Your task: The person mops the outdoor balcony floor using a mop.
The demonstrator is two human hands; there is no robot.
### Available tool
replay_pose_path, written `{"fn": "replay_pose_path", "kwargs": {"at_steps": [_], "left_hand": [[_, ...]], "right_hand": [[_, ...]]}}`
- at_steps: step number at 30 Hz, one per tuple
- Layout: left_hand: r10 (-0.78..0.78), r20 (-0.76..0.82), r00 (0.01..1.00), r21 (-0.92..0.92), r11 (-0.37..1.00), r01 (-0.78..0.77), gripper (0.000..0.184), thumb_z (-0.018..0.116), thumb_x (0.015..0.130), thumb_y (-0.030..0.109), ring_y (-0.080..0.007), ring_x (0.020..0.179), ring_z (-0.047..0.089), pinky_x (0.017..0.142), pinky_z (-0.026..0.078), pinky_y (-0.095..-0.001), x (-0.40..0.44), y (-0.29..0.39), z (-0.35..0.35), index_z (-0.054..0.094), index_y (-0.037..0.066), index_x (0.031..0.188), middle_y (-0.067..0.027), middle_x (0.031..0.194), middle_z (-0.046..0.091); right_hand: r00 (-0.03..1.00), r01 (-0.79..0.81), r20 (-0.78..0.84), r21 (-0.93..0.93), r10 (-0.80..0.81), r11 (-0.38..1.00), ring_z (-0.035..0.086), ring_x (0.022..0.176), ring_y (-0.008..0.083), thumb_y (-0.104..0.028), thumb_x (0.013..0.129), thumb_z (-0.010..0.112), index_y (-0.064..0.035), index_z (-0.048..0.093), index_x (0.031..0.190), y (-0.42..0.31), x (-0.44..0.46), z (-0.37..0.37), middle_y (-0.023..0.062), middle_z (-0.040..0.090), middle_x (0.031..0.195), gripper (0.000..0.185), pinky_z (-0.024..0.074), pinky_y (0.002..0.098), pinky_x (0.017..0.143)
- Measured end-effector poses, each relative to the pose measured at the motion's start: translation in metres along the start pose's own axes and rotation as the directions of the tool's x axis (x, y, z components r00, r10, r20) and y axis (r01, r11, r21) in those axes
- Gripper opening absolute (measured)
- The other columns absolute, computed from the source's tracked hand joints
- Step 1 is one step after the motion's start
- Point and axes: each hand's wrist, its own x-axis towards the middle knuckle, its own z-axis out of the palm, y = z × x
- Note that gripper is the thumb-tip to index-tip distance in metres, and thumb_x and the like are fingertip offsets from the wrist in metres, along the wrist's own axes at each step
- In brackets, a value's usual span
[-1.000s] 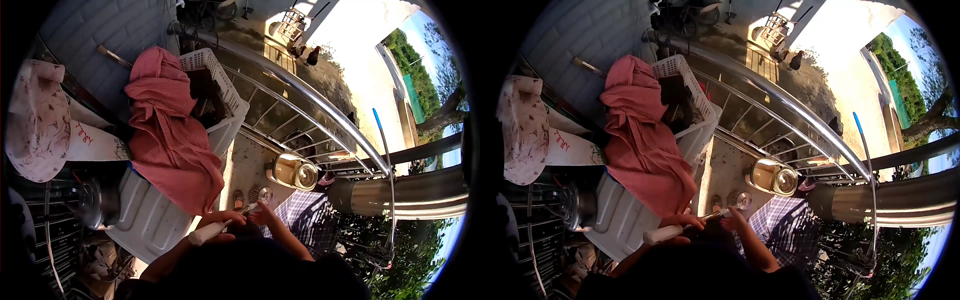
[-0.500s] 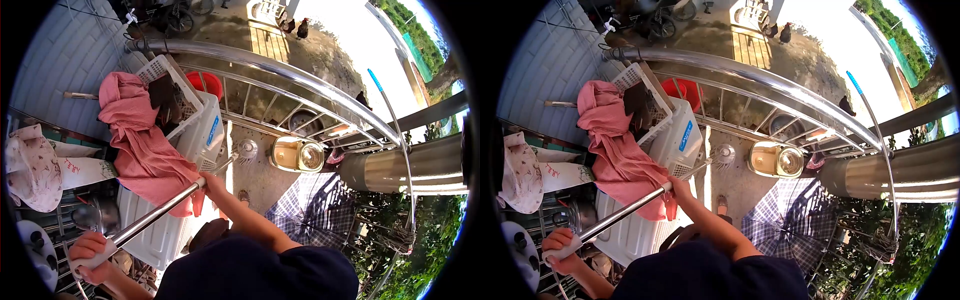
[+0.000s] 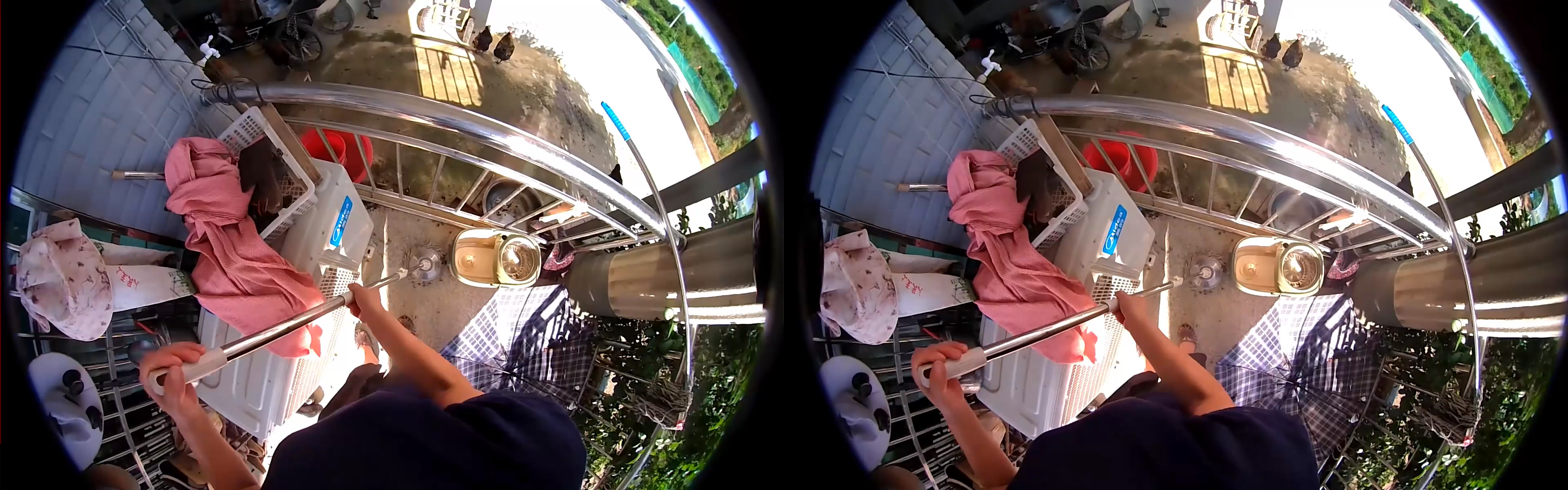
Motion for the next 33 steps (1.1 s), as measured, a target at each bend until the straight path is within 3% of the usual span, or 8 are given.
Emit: {"fn": "replay_pose_path", "kwargs": {"at_steps": [3, 6, 9, 11, 16, 19, 25, 33], "left_hand": [[0.243, 0.105, 0.964, 0.072, 0.965, -0.252, 0.03, 0.055, 0.07, 0.03, -0.0182, 0.051, 0.046, 0.058, 0.039, -0.0344, -0.002, 0.047, -0.026, 0.037, 0.006, 0.071, -0.0074, 0.054, 0.044], [0.407, 0.092, 0.909, 0.038, 0.911, -0.412, 0.041, 0.042, 0.075, 0.048, -0.017, 0.046, 0.043, 0.063, 0.037, -0.0359, -0.009, 0.063, -0.024, 0.035, 0.009, 0.067, -0.003, 0.05, 0.042], [0.381, 0.157, 0.911, 0.16, 0.9, -0.405, 0.039, 0.036, 0.077, 0.045, -0.0205, 0.05, 0.049, 0.056, 0.039, -0.0366, -0.012, 0.056, 0.008, 0.038, 0.007, 0.067, -0.0073, 0.055, 0.048], [0.335, 0.038, 0.941, 0.212, 0.918, -0.335, 0.03, 0.043, 0.076, 0.034, -0.0238, 0.054, 0.052, 0.055, 0.041, -0.0361, -0.009, 0.037, 0.064, 0.041, 0.004, 0.07, -0.0114, 0.062, 0.052], [0.424, 0.475, 0.771, 0.291, 0.751, -0.592, 0.01, 0.049, 0.069, 0.008, -0.0259, 0.057, 0.053, 0.057, 0.044, -0.0334, 0.021, -0.001, 0.155, 0.044, 0.001, 0.073, -0.0131, 0.068, 0.055], [0.486, 0.361, 0.796, 0.256, 0.769, -0.586, 0.01, 0.05, 0.069, 0.009, -0.0248, 0.056, 0.053, 0.055, 0.044, -0.0321, 0.031, -0.002, 0.155, 0.043, 0.001, 0.07, -0.0119, 0.065, 0.054], [0.229, 0.007, 0.973, 0.427, 0.88, -0.21, 0.025, 0.039, 0.078, 0.014, -0.018, 0.048, 0.049, 0.05, 0.042, -0.0299, 0.03, -0.007, 0.075, 0.044, 0.0, 0.057, -0.0135, 0.057, 0.053], [0.375, -0.005, 0.927, 0.497, 0.805, -0.323, 0.027, 0.031, 0.08, 0.018, -0.0206, 0.046, 0.043, 0.046, 0.037, -0.0307, -0.02, 0.063, 0.055, 0.036, 0.001, 0.059, -0.0129, 0.054, 0.046]], "right_hand": [[0.988, -0.043, 0.156, 0.121, 0.024, 0.992, 0.041, 0.034, 0.0126, -0.019, 0.072, 0.055, -0.0021, 0.047, 0.063, -0.003, -0.058, 0.014, 0.0066, 0.047, 0.049, 0.02, 0.0313, 0.0239, 0.029], [0.984, 0.058, 0.165, 0.059, -0.067, 0.997, 0.041, 0.035, 0.013, -0.02, 0.072, 0.056, -0.0011, 0.048, 0.065, -0.024, -0.075, 0.029, 0.0065, 0.046, 0.049, 0.022, 0.0321, 0.0244, 0.031], [0.968, 0.055, 0.244, 0.035, -0.062, 0.998, 0.041, 0.035, 0.0136, -0.022, 0.071, 0.056, -0.0013, 0.05, 0.067, -0.041, -0.026, 0.04, 0.0058, 0.045, 0.049, 0.022, 0.0305, 0.0253, 0.03], [0.979, -0.015, 0.203, 0.08, -0.002, 0.997, 0.039, 0.034, 0.0128, -0.023, 0.071, 0.056, -0.0046, 0.048, 0.066, -0.064, 0.018, 0.05, 0.0048, 0.045, 0.048, 0.02, 0.0286, 0.0234, 0.029], [0.96, -0.152, 0.219, -0.119, 0.175, 0.981, 0.035, 0.033, 0.0135, -0.02, 0.068, 0.057, -0.0056, 0.043, 0.059, -0.111, 0.119, 0.016, 0.006, 0.042, 0.047, 0.022, 0.0266, 0.0266, 0.028], [0.982, -0.11, 0.142, -0.099, 0.123, 0.989, 0.036, 0.03, 0.016, -0.018, 0.067, 0.056, -0.0041, 0.045, 0.055, -0.111, 0.11, 0.003, 0.0075, 0.042, 0.046, 0.021, 0.0267, 0.0276, 0.026], [0.997, 0.067, 0.032, 0.043, -0.068, 0.997, 0.042, 0.032, 0.016, -0.016, 0.068, 0.056, -0.0004, 0.047, 0.064, -0.077, 0.07, -0.022, 0.0089, 0.046, 0.048, 0.019, 0.0325, 0.0249, 0.027], [0.988, 0.014, 0.152, -0.019, -0.011, 1.0, 0.041, 0.036, 0.0153, -0.019, 0.07, 0.055, 0.0018, 0.049, 0.069, -0.078, -0.007, 0.018, 0.0085, 0.046, 0.053, 0.022, 0.0306, 0.026, 0.029]]}}
